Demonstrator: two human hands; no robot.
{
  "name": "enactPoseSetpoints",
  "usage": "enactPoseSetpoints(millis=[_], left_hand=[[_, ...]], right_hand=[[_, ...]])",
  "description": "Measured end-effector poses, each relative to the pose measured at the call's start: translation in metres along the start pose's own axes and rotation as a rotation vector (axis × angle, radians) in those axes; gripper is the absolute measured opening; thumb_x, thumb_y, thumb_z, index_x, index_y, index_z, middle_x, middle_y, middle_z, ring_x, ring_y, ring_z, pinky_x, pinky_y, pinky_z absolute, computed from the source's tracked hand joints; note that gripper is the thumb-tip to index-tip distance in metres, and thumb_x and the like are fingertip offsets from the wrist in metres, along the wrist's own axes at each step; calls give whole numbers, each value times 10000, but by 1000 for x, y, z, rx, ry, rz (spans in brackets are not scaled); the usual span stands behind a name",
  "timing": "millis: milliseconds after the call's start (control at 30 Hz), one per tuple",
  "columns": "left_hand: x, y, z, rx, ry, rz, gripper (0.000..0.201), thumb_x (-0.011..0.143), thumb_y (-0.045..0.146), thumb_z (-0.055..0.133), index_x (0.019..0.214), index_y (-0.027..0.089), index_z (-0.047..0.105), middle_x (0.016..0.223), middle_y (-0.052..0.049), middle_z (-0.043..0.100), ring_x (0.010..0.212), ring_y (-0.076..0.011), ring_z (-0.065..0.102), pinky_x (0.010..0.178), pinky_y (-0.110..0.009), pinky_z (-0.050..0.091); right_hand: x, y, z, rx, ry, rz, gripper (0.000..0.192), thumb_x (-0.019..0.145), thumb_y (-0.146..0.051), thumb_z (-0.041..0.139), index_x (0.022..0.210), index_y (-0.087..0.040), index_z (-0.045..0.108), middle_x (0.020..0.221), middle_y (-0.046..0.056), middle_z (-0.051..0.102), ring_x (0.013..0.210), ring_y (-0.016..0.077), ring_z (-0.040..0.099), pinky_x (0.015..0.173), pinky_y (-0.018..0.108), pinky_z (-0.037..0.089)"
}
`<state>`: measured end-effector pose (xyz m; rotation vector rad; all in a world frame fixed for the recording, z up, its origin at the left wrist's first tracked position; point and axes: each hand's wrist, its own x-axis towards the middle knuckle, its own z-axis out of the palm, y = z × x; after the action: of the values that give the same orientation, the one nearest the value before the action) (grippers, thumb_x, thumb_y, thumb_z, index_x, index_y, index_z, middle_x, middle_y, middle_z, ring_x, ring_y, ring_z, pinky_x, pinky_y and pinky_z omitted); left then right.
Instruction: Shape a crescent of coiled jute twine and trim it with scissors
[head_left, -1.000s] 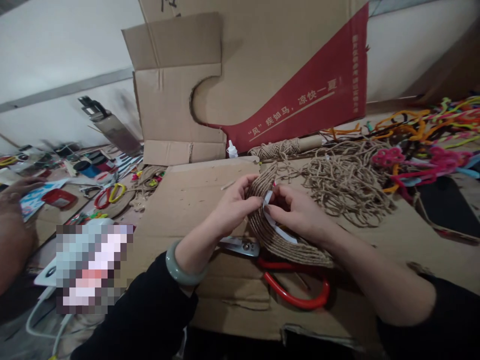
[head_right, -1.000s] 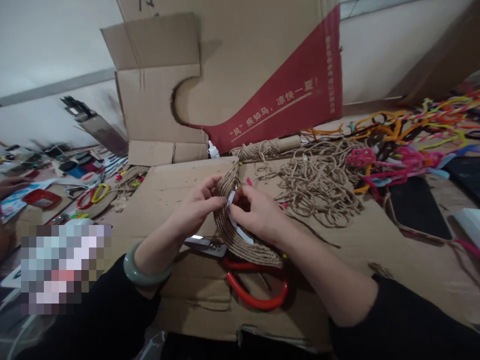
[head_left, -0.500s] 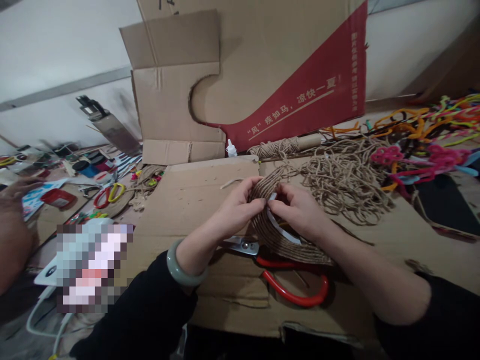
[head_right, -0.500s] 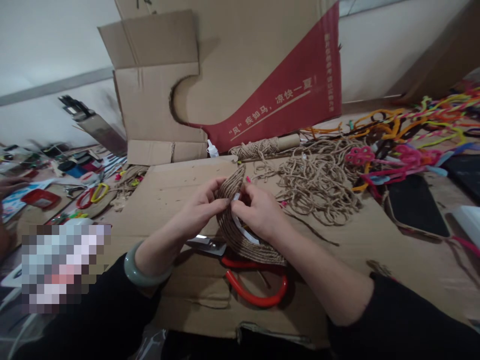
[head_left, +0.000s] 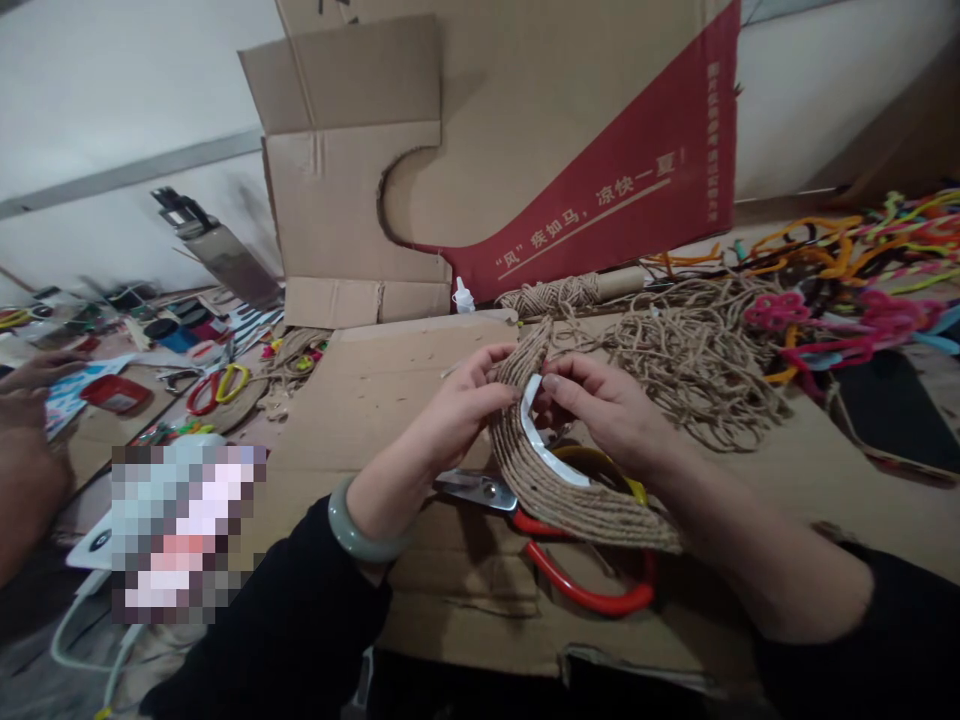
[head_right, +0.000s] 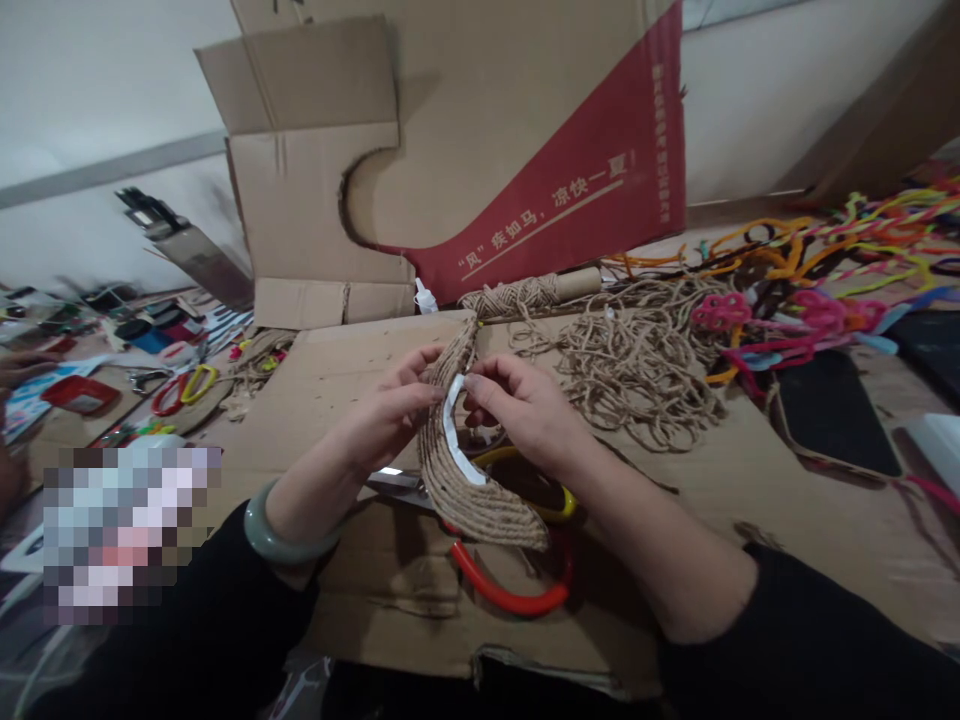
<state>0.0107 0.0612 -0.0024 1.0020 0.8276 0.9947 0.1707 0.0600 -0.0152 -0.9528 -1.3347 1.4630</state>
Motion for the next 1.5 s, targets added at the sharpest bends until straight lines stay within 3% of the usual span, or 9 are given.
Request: enactPoseSetpoints(millis=[200,400,667,967,1133,1267,1367,1500], left_hand=[[-2,1,0,-56,-41,-19,453,621,112,644,1055,171,529,841,-11,649,678,-103,613,653,-238,485],[-2,-2,-2,-22,-105,-3,453,662,160,670,1088,186,519,901,-12,629,722,-97,585,650,-226,455],[-2,-5,0,11,-87,16,384,719,218,687,1071,175,537,980,-34,623,742,-96,576,704,-244,470],[-2,-2,-2,-64,-74,12,342,710,183,652,1040,181,562,832,3,624,666,-84,568,637,-214,462],[-3,-3,-3,-59,-151,-51,386,749,238,646,1118,188,549,789,8,617,617,-81,569,606,-209,462],[-6,0,-1,-15,-210,-130,510,775,286,643,1256,227,484,955,-29,643,602,-85,588,569,-216,462],[-10,4,0,55,-240,-189,573,827,351,593,1356,238,403,951,-53,658,590,-108,612,529,-215,450],[-7,6,-4,89,-290,-154,599,868,436,521,1399,226,338,863,-49,675,583,-152,648,507,-236,471]], right_hand=[[0,1,1,2,16,-26,293,729,-379,681,925,-187,577,777,2,641,628,100,585,566,239,481],[1,2,2,-14,-52,-145,209,747,-365,667,866,-209,594,874,18,672,833,143,622,778,298,519],[-1,9,5,-92,-36,-89,273,811,-413,581,984,-206,622,840,17,654,725,139,595,711,307,519],[-3,6,7,-17,-92,-85,321,766,-402,652,1026,-217,619,999,38,684,898,166,630,824,326,512],[-4,4,8,28,-131,-10,337,751,-379,670,1032,-209,597,913,17,672,729,130,617,688,290,524],[-5,0,10,80,-115,20,323,692,-386,734,912,-197,591,780,-14,634,648,112,594,613,263,506],[-6,-1,9,115,-107,28,355,654,-441,760,823,-200,562,678,-25,611,581,121,581,533,262,482],[-2,1,4,98,38,-52,333,650,-442,760,734,-198,551,606,-43,569,540,94,521,508,234,435]])
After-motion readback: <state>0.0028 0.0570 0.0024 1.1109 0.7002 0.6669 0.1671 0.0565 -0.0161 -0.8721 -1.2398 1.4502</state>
